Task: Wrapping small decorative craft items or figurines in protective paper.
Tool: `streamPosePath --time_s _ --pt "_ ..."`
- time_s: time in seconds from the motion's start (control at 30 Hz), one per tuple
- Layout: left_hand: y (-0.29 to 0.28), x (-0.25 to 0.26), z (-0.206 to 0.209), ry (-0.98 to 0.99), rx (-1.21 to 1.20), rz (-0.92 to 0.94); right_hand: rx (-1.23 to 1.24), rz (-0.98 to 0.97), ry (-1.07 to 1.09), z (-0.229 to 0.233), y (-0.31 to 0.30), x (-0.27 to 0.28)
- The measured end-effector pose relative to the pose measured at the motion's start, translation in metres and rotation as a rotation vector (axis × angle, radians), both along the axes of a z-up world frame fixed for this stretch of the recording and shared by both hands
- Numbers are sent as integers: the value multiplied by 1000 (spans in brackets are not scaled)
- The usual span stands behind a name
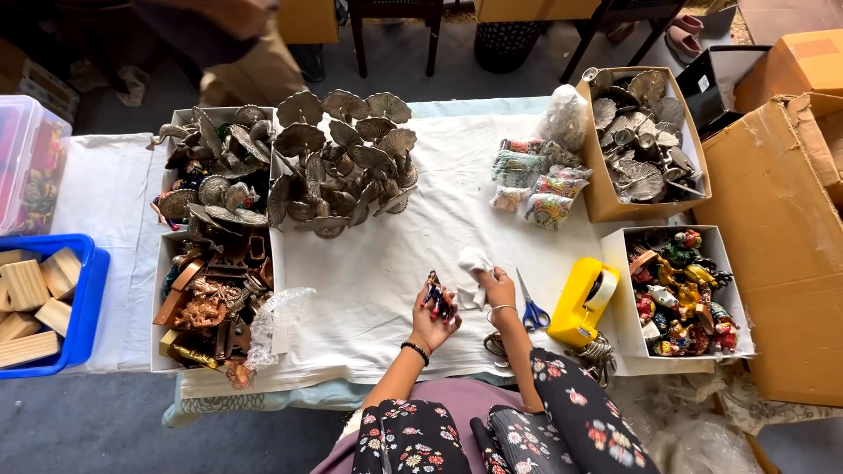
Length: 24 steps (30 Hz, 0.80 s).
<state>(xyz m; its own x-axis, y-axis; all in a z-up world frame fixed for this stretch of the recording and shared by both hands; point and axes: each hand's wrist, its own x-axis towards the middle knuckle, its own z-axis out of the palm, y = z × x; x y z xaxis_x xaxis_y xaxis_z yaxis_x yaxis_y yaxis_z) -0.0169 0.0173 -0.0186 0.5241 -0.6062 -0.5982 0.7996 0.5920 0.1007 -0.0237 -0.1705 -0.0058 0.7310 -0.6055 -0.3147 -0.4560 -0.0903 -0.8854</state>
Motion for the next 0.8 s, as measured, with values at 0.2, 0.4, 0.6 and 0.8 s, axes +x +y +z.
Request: streamPosePath --time_s 0.2,0.4,0.6,0.8 --pt "2 -14 -28 105 0 55 1002 -202 -58 7 -11 -1" --pt "13 -3 -14 183 66 239 397 -35 -53 4 -5 0" --pt "13 6 -21 129 -75 309 -522 252 -333 11 29 -4" --pt "11 17 -59 9 -146 367 -537 978 -103 64 98 -25"
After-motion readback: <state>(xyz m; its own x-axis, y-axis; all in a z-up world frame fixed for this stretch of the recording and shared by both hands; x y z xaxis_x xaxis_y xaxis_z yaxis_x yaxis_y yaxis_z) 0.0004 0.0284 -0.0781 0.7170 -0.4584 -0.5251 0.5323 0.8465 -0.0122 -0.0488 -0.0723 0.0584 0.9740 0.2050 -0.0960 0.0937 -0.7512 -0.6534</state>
